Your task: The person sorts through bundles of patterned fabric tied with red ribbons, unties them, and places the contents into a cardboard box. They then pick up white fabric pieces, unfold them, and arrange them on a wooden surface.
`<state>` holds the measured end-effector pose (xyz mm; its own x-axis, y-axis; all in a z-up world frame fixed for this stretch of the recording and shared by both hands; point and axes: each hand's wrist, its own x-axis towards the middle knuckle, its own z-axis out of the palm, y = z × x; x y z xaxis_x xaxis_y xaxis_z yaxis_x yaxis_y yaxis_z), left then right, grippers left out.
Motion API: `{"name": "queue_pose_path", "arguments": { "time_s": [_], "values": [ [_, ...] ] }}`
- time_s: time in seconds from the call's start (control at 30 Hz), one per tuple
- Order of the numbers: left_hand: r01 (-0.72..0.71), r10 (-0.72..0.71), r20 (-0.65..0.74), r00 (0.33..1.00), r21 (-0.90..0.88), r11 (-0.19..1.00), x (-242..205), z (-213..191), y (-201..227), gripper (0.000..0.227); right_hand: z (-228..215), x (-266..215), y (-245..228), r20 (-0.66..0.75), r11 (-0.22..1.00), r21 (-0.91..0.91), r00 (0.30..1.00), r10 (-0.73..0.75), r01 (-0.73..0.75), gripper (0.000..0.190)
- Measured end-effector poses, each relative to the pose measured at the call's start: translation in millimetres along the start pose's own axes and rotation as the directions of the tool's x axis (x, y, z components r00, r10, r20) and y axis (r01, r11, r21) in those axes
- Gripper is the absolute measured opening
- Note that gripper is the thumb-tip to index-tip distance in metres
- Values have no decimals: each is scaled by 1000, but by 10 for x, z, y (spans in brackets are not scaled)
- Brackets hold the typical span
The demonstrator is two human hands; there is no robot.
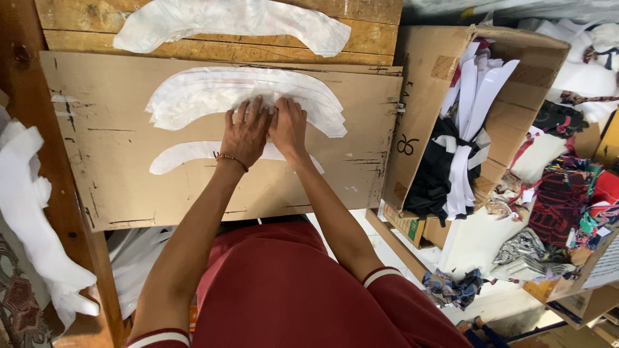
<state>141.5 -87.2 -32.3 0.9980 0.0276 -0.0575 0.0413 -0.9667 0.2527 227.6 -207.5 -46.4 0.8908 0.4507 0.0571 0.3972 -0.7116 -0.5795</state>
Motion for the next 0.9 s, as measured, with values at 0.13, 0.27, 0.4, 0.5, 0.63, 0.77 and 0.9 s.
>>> {"name": "queue_pose_path", "arguments": {
  "time_s": [0.13, 0.27, 0.4, 0.5, 0.63, 0.77, 0.9],
  "values": [
    [10, -9, 46, 999, -8, 1000, 13, -15, 11, 59, -66, -21, 61, 5, 999, 51, 1000, 4, -5, 9],
    [8, -8, 15, 1000, -2, 1000, -15, 43, -2, 60, -262, -223, 346, 130, 920, 229, 947, 294, -317, 7],
    [0, -1, 22, 1000, 50, 999, -31, 91, 3, 57, -776, -816, 792, 35, 944, 253, 977, 208, -210, 19],
    [5, -5, 5, 1000, 41, 999, -67, 60, -64, 57, -1311, -1508, 1073, -9, 961, 16, 961, 275, -275, 12],
    [35, -35, 32, 999, -17, 999, -254, -18, -227, 52, -1757, -2226, 1268, 92, 756, -367, 788, 609, -541, 30],
    [156, -154, 32, 988, -82, 984, -566, -133, -485, 64, -1415, -2253, 1100, 12, 913, 5, 913, 408, -408, 37],
    [351, -351, 25, 936, -145, 925, -878, -246, -633, 70, -804, -1790, 753, -80, 923, 59, 920, 385, -381, 53]
  ]
}}
